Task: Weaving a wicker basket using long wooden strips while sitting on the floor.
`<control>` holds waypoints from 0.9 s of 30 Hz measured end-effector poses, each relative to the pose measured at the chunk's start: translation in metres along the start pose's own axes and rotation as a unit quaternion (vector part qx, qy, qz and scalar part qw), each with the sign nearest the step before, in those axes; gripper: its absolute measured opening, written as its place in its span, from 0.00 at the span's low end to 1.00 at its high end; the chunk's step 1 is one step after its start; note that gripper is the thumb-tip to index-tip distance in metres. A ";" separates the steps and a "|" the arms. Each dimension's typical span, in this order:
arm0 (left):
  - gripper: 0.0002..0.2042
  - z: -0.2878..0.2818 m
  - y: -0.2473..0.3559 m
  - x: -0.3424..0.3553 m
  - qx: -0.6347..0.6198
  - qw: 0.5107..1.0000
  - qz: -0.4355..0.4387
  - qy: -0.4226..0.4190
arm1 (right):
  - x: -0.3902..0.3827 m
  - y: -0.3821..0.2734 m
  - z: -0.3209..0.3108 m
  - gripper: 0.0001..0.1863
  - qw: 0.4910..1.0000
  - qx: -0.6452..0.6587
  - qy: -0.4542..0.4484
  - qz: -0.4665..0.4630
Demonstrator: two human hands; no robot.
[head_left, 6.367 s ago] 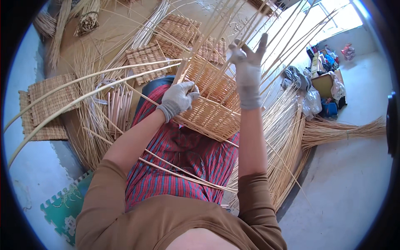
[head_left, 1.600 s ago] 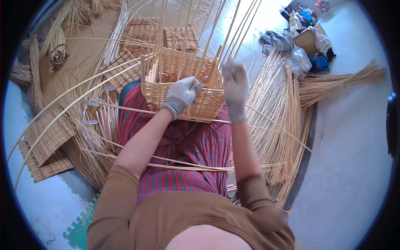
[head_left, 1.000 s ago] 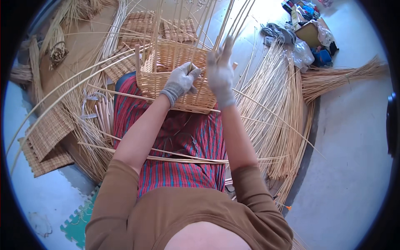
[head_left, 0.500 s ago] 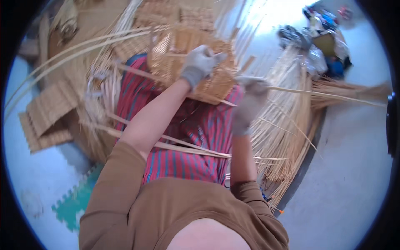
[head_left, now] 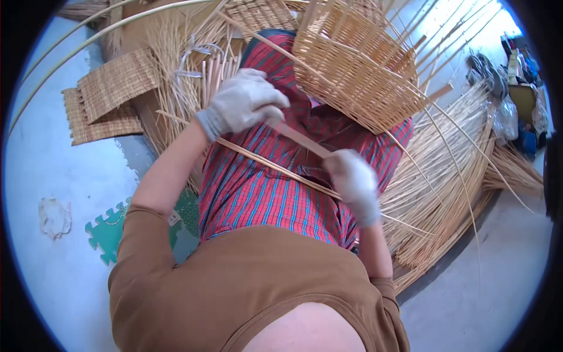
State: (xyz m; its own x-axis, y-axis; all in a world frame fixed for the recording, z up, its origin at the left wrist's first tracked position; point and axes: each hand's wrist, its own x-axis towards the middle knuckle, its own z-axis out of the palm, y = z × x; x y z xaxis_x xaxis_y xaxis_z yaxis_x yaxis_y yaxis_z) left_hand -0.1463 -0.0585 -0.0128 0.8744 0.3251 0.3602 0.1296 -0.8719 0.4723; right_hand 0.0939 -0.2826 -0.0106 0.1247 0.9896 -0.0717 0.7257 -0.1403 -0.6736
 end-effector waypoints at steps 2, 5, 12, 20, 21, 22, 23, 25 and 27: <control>0.09 -0.032 -0.024 -0.023 0.035 0.996 -0.066 0.040 | 0.017 0.025 -0.039 0.04 0.983 -0.064 0.170 -0.009; 0.11 -0.060 -0.045 -0.034 0.106 0.978 -0.153 0.096 | 0.031 0.034 -0.058 0.03 0.901 -0.098 0.423 0.027; 0.14 -0.005 0.012 0.063 0.185 0.967 -0.019 0.174 | 0.077 -0.022 0.002 0.27 0.924 0.355 0.145 0.007; 0.17 0.029 0.026 0.086 0.207 0.948 -0.001 0.241 | 0.081 0.024 0.042 0.14 0.994 0.107 -0.009 -0.002; 0.16 0.034 0.024 0.082 0.203 0.947 -0.013 0.250 | 0.076 0.000 0.030 0.14 0.990 0.097 -0.103 -0.008; 0.16 0.036 0.022 0.079 0.203 0.946 -0.019 0.252 | 0.070 -0.012 0.028 0.17 0.963 0.209 -0.170 0.013; 0.16 0.037 0.021 0.080 0.190 0.948 -0.025 0.255 | 0.070 -0.012 0.033 0.20 0.948 0.302 -0.097 0.008; 0.17 0.034 0.015 0.085 0.155 0.948 -0.011 0.278 | 0.074 -0.010 0.032 0.29 0.830 0.543 0.062 0.110; 0.17 0.035 0.000 0.078 0.127 0.928 -0.062 0.346 | 0.089 -0.022 0.005 0.28 0.744 0.651 0.149 0.012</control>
State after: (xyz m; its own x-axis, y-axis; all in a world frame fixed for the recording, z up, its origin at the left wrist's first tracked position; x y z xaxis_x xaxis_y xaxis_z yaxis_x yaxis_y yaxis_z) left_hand -0.0614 -0.0461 -0.0129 0.3477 0.5092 0.7873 0.3912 -0.8419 0.3718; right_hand 0.0853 -0.1917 -0.0055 0.4130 0.9088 -0.0597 -0.5258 0.1843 -0.8304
